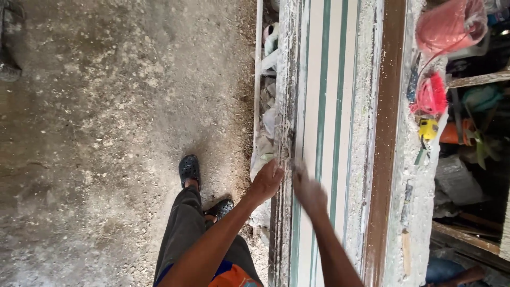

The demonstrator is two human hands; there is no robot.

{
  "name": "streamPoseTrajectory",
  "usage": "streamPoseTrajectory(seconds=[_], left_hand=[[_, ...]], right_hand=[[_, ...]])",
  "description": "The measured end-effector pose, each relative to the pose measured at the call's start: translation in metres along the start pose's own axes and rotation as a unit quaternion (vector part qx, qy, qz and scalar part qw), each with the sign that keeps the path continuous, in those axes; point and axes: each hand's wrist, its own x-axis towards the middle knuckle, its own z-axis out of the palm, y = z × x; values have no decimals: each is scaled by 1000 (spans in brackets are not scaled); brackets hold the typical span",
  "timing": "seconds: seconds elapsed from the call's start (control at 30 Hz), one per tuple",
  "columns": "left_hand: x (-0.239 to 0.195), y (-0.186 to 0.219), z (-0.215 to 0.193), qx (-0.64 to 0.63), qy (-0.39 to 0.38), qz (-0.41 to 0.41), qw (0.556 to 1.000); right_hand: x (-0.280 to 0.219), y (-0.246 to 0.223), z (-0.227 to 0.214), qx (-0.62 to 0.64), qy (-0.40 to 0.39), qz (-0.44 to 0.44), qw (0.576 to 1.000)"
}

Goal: Using a hand scraper to clean and smooth the surface of a long decorative panel

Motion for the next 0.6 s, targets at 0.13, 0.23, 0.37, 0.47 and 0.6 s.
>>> streamPoseTrajectory(seconds=[0.13,0.23,0.37,0.47,0.6], left_hand=[[4,-10,-17,21,-3,-13,1000],[-4,-18,-51,-36,26,-38,998],[10,-79,-97,-24,89,-36,995],[0,-102,-128,13,137,-55,989],[-24,-115,-162,46,144,-72,986]], right_hand=[[38,-49,-71,100,48,-36,993],[-55,-20,-11,92,26,1,995],[-51,-6,16,1,-63,121,991],[14,-75,-77,120,-51,128,983],[61,-80,-101,60,-1,58,997]])
